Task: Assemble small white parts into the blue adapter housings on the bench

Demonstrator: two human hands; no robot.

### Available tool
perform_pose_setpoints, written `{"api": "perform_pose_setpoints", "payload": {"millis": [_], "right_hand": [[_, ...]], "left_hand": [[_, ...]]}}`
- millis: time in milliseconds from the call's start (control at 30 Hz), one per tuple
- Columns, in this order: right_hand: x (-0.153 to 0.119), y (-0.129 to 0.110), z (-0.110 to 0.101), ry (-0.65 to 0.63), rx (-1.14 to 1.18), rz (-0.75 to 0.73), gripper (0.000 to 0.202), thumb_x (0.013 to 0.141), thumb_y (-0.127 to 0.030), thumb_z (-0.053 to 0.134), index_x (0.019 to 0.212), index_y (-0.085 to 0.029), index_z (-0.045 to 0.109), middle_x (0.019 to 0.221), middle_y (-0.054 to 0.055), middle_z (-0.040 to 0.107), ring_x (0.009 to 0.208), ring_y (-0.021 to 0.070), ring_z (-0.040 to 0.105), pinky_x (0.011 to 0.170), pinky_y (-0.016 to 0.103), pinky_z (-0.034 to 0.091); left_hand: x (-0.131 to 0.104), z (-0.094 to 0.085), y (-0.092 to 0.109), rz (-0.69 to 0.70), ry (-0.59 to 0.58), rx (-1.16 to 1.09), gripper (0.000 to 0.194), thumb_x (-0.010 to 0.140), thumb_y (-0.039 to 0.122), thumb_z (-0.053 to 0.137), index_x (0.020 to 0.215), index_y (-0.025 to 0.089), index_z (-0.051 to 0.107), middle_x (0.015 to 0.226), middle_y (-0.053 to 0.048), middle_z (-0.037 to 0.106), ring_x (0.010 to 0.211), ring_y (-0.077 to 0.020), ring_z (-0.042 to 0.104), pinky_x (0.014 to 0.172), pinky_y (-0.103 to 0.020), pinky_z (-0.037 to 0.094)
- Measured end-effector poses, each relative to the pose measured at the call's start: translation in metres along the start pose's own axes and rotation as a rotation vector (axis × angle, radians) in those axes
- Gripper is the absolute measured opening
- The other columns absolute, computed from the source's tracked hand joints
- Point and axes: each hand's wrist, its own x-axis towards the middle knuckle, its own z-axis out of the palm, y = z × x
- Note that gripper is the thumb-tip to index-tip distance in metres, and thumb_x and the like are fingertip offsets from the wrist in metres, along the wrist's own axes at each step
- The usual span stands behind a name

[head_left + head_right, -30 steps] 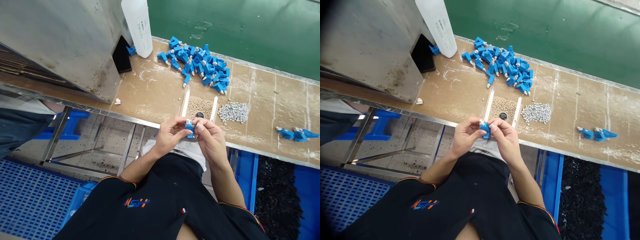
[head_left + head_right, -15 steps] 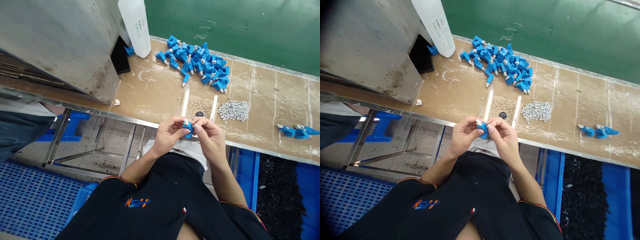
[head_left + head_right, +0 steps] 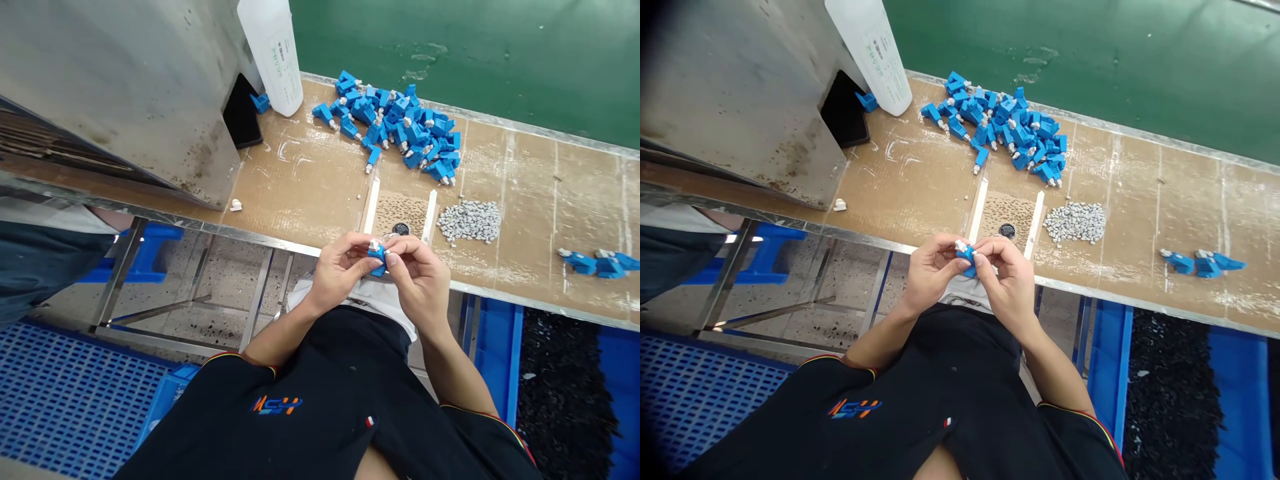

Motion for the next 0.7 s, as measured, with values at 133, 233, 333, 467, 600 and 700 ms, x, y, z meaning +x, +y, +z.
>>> {"api": "perform_pose_setpoints", "payload": {"millis": [133,233,333,467,600,700], "right_hand": [[0.0,0.001,-0.001,0.01,-0.085,-0.038,0.011,0.1,-0.032,0.064,0.091,-0.024,0.066,0.096,0.006,0.071,0.089,0.0201,0.068,0.074,0.033,0.059],[0.002,-0.002,-0.003,0.001,-0.242,-0.104,0.009,0.099,-0.027,0.063,0.091,-0.024,0.065,0.094,0.005,0.071,0.087,0.0204,0.069,0.07,0.033,0.059],[0.004,-0.007,-0.005,-0.015,-0.409,-0.23,0.009,0.099,-0.02,0.062,0.091,-0.024,0.064,0.092,0.004,0.072,0.083,0.0189,0.068,0.068,0.031,0.058],[0.005,-0.011,-0.008,-0.061,-0.535,-0.322,0.013,0.099,-0.015,0.06,0.092,-0.024,0.064,0.092,0.004,0.071,0.083,0.018,0.068,0.069,0.029,0.056],[0.004,-0.005,-0.011,-0.081,-0.52,-0.319,0.013,0.101,-0.015,0.059,0.093,-0.024,0.064,0.089,0.003,0.07,0.081,0.0177,0.068,0.069,0.03,0.056],[0.004,0.004,-0.012,-0.066,-0.403,-0.27,0.005,0.1,-0.021,0.062,0.097,-0.024,0.065,0.095,0.005,0.069,0.086,0.0198,0.068,0.07,0.032,0.059]], "left_hand": [[0.0,0.001,-0.004,0.029,0.003,-0.007,0.035,0.083,0.05,0.085,0.101,0.022,0.074,0.093,-0.001,0.076,0.086,-0.015,0.074,0.078,-0.027,0.062],[0.001,0.0,-0.008,0.08,0.03,0.015,0.031,0.083,0.045,0.087,0.099,0.021,0.076,0.091,-0.001,0.076,0.084,-0.0141,0.074,0.077,-0.025,0.062],[0.002,-0.004,-0.01,0.162,0.028,0.085,0.026,0.085,0.042,0.085,0.099,0.021,0.078,0.09,-0.001,0.075,0.082,-0.0133,0.073,0.075,-0.024,0.062],[0.003,-0.01,-0.01,0.244,-0.003,0.203,0.019,0.089,0.037,0.082,0.1,0.021,0.079,0.086,-0.001,0.075,0.078,-0.0128,0.072,0.071,-0.023,0.06],[0.004,-0.013,-0.012,0.307,-0.013,0.242,0.014,0.089,0.03,0.082,0.1,0.022,0.08,0.085,0.0,0.075,0.076,-0.0117,0.071,0.069,-0.022,0.058],[0.005,-0.011,-0.014,0.301,-0.003,0.175,0.016,0.089,0.033,0.081,0.103,0.023,0.08,0.09,-0.002,0.078,0.081,-0.0127,0.074,0.073,-0.023,0.061]]}}
